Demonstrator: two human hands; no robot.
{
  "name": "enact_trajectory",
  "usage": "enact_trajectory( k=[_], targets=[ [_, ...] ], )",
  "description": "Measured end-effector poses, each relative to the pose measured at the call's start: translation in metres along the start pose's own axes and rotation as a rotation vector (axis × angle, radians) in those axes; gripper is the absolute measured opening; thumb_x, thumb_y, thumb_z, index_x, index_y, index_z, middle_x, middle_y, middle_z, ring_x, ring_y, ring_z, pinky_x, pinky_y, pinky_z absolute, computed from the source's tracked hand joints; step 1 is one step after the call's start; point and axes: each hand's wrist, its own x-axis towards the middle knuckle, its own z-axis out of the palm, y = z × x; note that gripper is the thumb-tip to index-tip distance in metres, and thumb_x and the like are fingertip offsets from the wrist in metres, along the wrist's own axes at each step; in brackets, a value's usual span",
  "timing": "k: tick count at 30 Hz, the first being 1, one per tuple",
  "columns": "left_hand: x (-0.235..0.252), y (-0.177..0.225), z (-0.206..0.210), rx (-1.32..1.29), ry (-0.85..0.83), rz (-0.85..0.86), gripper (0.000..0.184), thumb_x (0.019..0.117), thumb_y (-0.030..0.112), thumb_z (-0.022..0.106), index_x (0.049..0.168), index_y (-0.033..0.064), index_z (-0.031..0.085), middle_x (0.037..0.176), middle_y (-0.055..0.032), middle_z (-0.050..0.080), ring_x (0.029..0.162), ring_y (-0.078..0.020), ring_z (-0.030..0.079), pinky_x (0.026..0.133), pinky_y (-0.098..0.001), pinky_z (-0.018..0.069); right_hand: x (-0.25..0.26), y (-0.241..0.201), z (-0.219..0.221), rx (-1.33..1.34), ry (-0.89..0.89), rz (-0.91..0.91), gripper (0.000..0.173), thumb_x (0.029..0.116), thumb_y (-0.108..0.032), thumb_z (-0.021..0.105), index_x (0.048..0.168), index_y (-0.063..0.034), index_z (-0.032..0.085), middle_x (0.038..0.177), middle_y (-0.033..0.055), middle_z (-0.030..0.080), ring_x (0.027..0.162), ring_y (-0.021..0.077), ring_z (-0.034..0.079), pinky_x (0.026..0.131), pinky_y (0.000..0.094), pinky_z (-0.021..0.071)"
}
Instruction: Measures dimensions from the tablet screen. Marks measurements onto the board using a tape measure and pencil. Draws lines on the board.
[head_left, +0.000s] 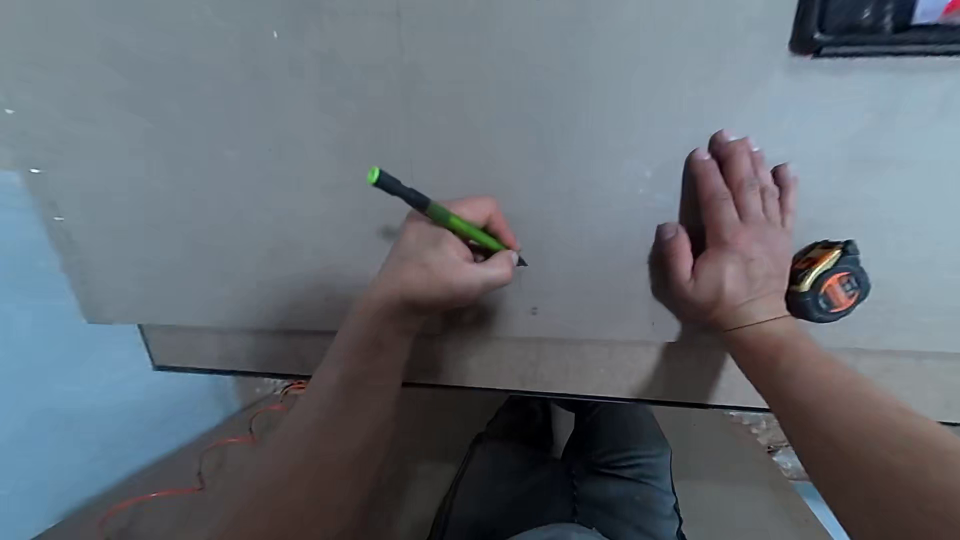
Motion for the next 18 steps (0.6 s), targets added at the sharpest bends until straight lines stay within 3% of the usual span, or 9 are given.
enact_trajectory(
  k=[11,18],
  targets=[
    [0.001,-0.005,0.0014,-0.097,-0.02,0.058,0.001,0.0835,0.012,0.068,0.085,0.0121,0.068,0.077,0.0035,0.069,0.06,-0.0013,0.059,0.05,-0.0174,0.0465,0.0006,0.0001,0.0008,0.015,0.007,0.008,0.068,0.1009,-0.054,0.037,0.159,-0.0192,0.041,0.167,0.0067,0.034,0.157,0.0261,0.027,0.127,0.0583,0.0143],
    [-0.0006,-0.0066,0.0089,-0.149,0.099,0.036,0.008,0.0886,0.009,0.072,0.097,0.0072,0.07,0.08,0.0004,0.072,0.063,-0.0066,0.066,0.053,-0.0227,0.056,0.0004,0.0011,0.0015,0.013,0.022,0.001,0.067,0.1013,-0.054,0.038,0.159,-0.0194,0.042,0.167,0.0062,0.034,0.157,0.0259,0.027,0.127,0.0585,0.0137]
  ],
)
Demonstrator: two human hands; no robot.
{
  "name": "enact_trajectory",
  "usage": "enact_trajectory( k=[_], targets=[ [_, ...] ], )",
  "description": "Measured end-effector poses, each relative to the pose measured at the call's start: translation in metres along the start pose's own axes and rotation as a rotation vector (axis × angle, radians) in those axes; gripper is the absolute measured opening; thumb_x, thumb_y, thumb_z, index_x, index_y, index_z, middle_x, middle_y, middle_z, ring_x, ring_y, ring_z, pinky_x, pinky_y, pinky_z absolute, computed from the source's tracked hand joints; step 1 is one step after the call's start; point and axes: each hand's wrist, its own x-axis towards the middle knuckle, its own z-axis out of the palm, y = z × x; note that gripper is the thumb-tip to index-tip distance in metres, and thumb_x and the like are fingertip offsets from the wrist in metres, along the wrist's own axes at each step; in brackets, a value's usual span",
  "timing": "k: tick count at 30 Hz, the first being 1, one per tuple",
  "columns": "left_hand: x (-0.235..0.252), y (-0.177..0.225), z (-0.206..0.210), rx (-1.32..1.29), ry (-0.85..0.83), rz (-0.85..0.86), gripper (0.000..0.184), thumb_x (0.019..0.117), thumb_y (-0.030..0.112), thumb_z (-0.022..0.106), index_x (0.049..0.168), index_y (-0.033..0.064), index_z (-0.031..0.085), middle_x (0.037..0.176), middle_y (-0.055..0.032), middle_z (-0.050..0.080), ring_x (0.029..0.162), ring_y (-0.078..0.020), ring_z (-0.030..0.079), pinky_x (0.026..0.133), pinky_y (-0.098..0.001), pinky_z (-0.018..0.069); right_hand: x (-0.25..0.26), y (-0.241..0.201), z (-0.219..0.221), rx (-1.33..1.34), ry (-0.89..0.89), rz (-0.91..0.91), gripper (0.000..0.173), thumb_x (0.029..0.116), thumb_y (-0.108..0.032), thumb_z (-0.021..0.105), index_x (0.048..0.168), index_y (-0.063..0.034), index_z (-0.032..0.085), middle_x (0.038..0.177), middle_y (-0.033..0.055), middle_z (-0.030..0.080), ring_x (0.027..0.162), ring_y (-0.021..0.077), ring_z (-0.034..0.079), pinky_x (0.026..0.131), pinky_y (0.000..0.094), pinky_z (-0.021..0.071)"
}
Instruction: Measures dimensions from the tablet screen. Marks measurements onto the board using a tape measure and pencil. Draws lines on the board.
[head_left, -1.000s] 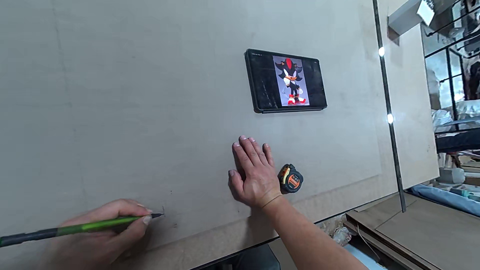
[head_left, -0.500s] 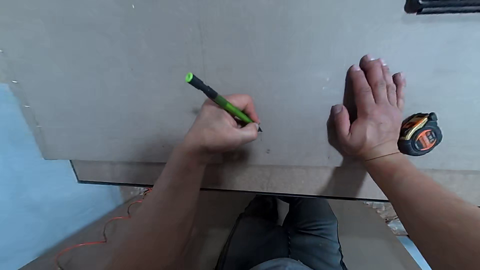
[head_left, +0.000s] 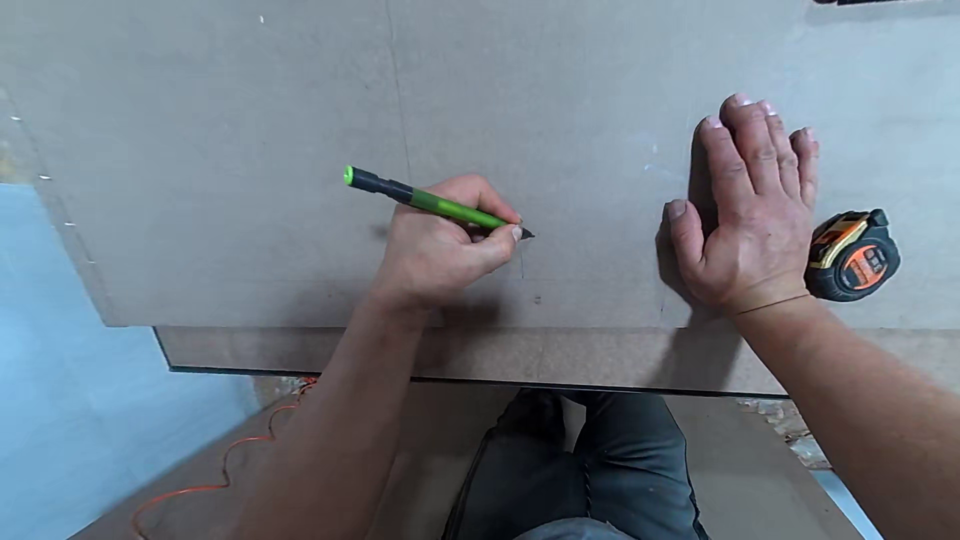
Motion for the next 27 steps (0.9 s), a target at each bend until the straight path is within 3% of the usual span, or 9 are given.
enact_trajectory(
  k=[9,16,27],
  targets=[
    [0.0003,0.0032,0.0035,-0.008,0.034,-0.035,0.01,0.09,0.008,0.073,0.1,0.0061,0.071,0.082,-0.0005,0.073,0.067,-0.008,0.07,0.057,-0.0237,0.0599,0.0006,0.0002,0.0002,0.001,-0.005,0.006,0.067,0.1014,-0.054,0.038,0.159,-0.0192,0.042,0.167,0.0064,0.035,0.157,0.026,0.027,0.127,0.0583,0.0136],
    [0.0008,0.0021,0.0026,0.043,0.023,-0.018,0.008,0.0866,0.008,0.072,0.094,0.0088,0.069,0.079,0.0018,0.072,0.062,-0.0054,0.066,0.053,-0.0215,0.0554,0.0008,0.0001,0.0003,0.004,-0.008,0.007,0.067,0.1012,-0.054,0.037,0.158,-0.0198,0.042,0.167,0.0063,0.035,0.156,0.0266,0.028,0.127,0.0582,0.0138],
    [0.0011,0.0027,0.0039,0.014,0.034,-0.012,0.011,0.0895,0.006,0.074,0.1,0.0048,0.07,0.082,-0.0005,0.073,0.067,-0.0079,0.07,0.057,-0.0238,0.0601,0.0011,0.0009,0.0,0.011,-0.019,0.008,0.068,0.1014,-0.056,0.035,0.159,-0.0202,0.042,0.167,0.0073,0.035,0.156,0.0277,0.029,0.127,0.0592,0.0143]
  ],
)
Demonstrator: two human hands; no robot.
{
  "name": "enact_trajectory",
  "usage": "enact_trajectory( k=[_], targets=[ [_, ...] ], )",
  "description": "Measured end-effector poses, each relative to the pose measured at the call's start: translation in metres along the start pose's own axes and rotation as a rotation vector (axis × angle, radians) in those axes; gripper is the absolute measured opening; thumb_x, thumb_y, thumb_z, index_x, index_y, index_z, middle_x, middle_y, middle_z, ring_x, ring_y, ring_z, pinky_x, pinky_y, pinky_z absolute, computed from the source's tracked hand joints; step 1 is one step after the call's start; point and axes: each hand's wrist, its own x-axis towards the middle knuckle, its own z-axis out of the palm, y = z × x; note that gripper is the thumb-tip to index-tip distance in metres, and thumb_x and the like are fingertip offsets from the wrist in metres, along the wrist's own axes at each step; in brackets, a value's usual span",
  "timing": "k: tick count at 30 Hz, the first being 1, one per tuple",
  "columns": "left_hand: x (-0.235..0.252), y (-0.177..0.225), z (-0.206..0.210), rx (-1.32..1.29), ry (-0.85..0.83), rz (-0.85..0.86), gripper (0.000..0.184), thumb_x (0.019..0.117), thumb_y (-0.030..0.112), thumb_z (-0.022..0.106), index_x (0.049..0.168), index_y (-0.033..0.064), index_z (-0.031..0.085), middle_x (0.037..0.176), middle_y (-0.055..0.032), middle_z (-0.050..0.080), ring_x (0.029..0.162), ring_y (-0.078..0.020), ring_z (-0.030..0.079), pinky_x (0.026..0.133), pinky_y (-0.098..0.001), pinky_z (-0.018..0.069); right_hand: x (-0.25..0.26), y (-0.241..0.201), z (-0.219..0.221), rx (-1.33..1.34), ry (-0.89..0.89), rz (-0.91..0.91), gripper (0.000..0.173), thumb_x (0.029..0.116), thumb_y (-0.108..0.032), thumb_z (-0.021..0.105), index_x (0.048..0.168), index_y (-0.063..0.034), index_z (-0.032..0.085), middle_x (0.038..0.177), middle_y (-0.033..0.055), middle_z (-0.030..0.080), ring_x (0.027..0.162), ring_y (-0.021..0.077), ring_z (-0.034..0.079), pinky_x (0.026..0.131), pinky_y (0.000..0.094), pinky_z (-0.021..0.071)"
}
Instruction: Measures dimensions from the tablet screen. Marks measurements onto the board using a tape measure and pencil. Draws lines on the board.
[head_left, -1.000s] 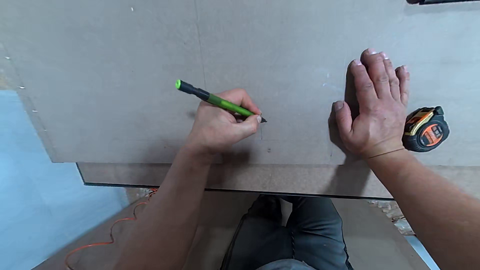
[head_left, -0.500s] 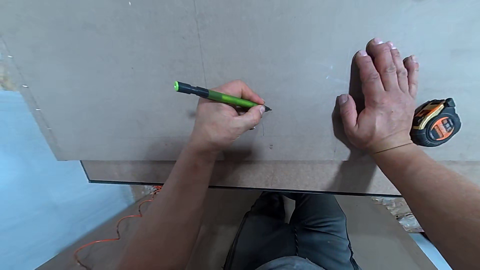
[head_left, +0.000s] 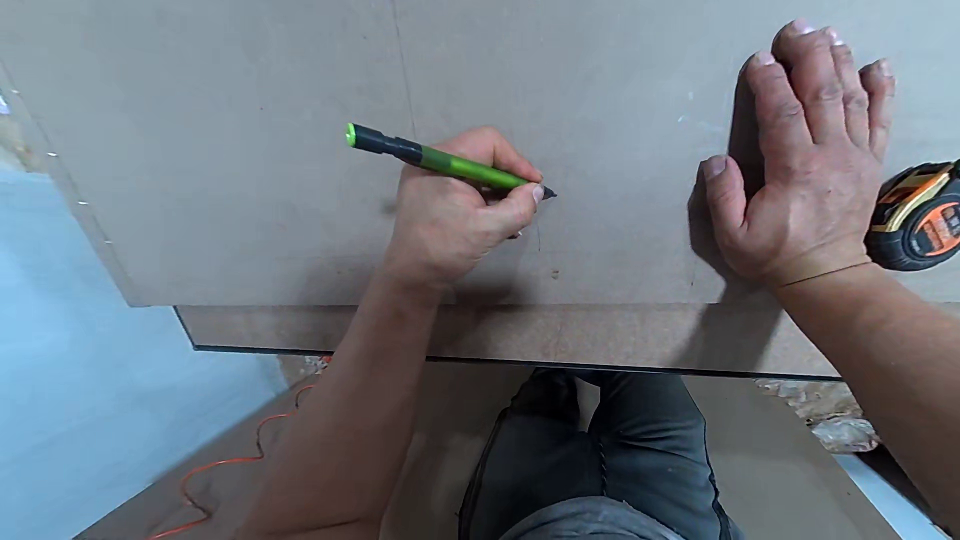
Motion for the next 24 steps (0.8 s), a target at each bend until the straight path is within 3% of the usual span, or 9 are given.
enact_trajectory(
  k=[12,24],
  targets=[
    [0.0017,-0.0044,-0.0017,0.06,-0.02,0.073,0.007,0.0884,0.008,0.073,0.095,0.0079,0.069,0.081,0.002,0.072,0.065,-0.0049,0.067,0.055,-0.0216,0.0563,-0.0002,0.0005,-0.0005,0.002,-0.02,0.015,0.069,0.1013,-0.059,0.035,0.159,-0.0208,0.042,0.165,0.0109,0.039,0.154,0.0328,0.033,0.126,0.0625,0.0153],
    [0.0022,-0.0043,-0.0049,0.08,-0.071,0.099,0.006,0.0869,0.008,0.071,0.092,0.0096,0.067,0.08,0.004,0.07,0.064,-0.0022,0.063,0.053,-0.0184,0.052,0.0003,-0.0008,-0.0005,-0.006,-0.026,0.035,0.068,0.1013,-0.059,0.033,0.156,-0.022,0.045,0.155,0.0115,0.051,0.147,0.0341,0.042,0.124,0.0607,0.0186]
  ],
)
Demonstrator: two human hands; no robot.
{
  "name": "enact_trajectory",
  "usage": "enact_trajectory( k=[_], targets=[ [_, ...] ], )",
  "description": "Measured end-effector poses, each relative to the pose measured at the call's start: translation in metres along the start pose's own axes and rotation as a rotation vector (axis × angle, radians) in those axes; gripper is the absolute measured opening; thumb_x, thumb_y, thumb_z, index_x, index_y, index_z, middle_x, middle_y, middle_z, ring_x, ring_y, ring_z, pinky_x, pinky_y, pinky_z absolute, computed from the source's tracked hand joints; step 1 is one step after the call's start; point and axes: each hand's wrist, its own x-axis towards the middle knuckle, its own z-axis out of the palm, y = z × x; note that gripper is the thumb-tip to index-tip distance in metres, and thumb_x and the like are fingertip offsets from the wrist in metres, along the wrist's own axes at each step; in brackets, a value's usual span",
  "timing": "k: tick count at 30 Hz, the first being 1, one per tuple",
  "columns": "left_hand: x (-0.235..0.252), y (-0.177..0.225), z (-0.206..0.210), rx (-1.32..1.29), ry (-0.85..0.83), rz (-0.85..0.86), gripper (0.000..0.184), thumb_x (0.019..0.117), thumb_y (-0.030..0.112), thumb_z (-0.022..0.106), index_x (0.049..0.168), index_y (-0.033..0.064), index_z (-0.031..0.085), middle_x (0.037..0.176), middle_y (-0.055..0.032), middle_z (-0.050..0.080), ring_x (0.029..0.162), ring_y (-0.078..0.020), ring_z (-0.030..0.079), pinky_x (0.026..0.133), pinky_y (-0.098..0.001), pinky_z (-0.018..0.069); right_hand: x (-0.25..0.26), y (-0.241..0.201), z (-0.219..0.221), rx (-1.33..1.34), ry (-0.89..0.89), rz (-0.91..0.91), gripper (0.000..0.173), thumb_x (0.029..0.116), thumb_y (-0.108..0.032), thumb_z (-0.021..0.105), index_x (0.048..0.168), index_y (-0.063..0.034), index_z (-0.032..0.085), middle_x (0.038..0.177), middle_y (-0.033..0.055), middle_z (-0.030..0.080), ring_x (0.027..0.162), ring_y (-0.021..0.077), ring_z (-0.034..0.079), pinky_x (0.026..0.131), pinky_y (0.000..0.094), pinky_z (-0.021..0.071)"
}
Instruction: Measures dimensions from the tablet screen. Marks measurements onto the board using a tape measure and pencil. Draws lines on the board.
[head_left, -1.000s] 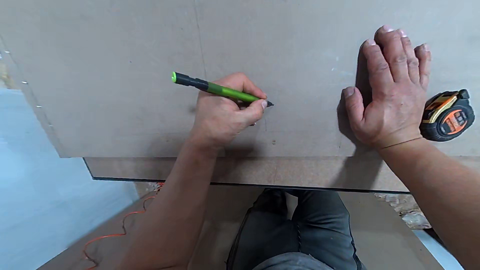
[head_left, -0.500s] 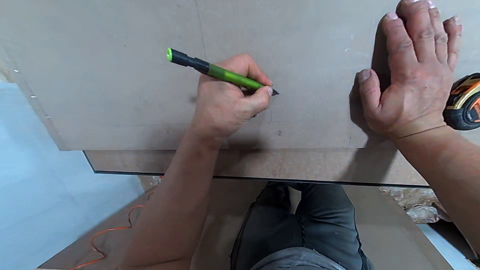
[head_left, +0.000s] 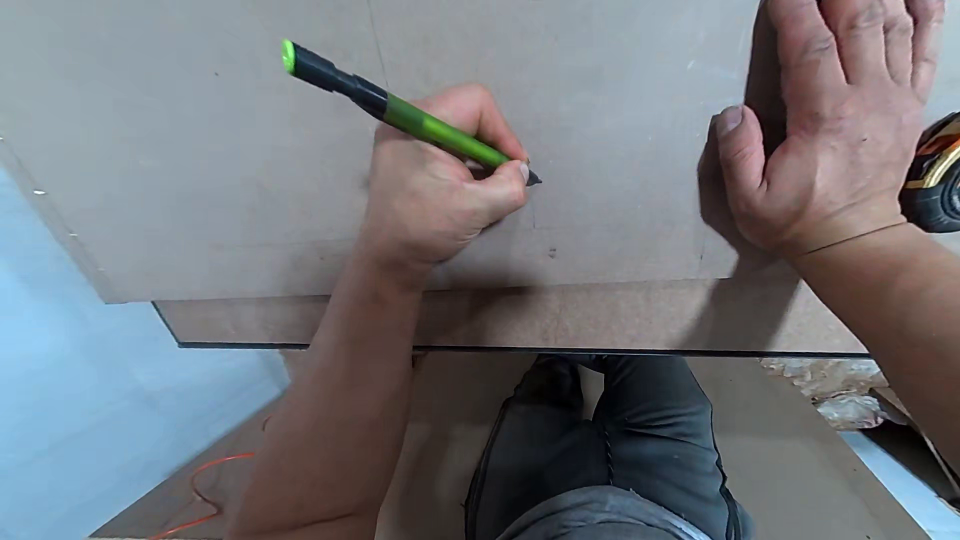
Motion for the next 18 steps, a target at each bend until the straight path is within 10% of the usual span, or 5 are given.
enact_trajectory(
  k=[18],
  targets=[
    [-0.0004,-0.0004,-0.0033,-0.024,-0.071,0.027,0.006,0.0835,0.007,0.068,0.087,0.0102,0.065,0.082,0.0019,0.07,0.066,-0.0025,0.062,0.054,-0.0178,0.0494,-0.0001,-0.0011,-0.0004,-0.002,0.0,-0.001,0.068,0.1013,-0.059,0.033,0.157,-0.0214,0.045,0.156,0.0113,0.05,0.148,0.0341,0.041,0.124,0.0602,0.0186]
  ],
)
